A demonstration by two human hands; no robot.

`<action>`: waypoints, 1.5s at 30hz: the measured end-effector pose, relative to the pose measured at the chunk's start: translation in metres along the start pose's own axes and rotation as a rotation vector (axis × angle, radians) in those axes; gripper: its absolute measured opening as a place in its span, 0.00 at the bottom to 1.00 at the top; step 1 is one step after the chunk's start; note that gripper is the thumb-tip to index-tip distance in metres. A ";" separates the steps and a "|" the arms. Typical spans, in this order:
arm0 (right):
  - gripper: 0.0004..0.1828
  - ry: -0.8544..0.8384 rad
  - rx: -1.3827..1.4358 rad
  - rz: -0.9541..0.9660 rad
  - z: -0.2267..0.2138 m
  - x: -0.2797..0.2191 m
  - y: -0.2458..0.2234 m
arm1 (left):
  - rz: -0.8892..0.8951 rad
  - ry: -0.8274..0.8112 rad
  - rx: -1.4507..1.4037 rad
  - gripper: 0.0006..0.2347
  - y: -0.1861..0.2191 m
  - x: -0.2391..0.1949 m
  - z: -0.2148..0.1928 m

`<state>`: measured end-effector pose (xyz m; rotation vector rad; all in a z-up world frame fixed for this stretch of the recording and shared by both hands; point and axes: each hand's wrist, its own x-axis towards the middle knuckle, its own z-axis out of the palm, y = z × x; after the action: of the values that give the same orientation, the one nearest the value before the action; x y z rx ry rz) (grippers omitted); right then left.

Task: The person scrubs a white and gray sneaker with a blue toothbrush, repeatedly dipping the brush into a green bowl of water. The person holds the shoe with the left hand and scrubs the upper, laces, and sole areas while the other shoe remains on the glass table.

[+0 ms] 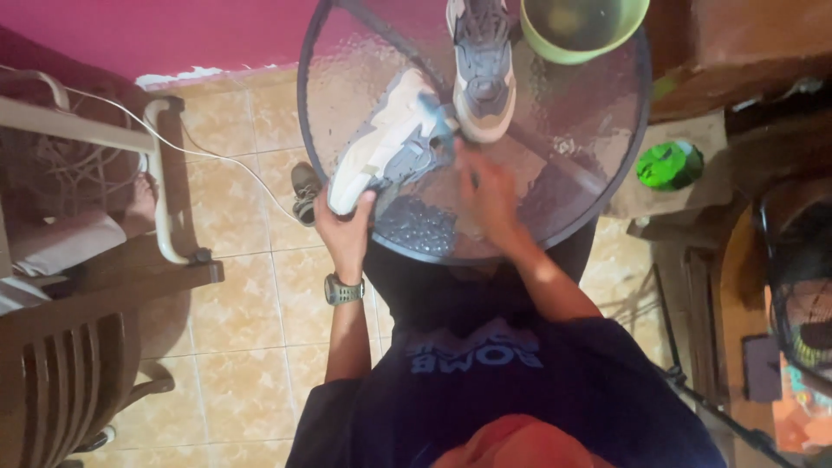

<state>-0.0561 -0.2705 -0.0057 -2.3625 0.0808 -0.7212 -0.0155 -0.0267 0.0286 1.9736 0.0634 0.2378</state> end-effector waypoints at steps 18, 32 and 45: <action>0.09 -0.116 0.134 0.012 -0.026 0.000 -0.035 | 0.034 0.001 0.141 0.18 -0.005 -0.007 -0.001; 0.09 -0.266 0.020 -0.091 -0.066 0.043 -0.049 | 0.047 -0.031 0.205 0.19 0.028 -0.009 0.003; 0.10 -0.301 0.210 -0.075 -0.057 0.001 -0.054 | -0.020 -0.045 0.228 0.22 0.023 -0.023 0.007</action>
<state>-0.0915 -0.2611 0.0632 -2.2517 -0.2047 -0.3808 -0.0378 -0.0463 0.0435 2.2036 0.0839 0.1796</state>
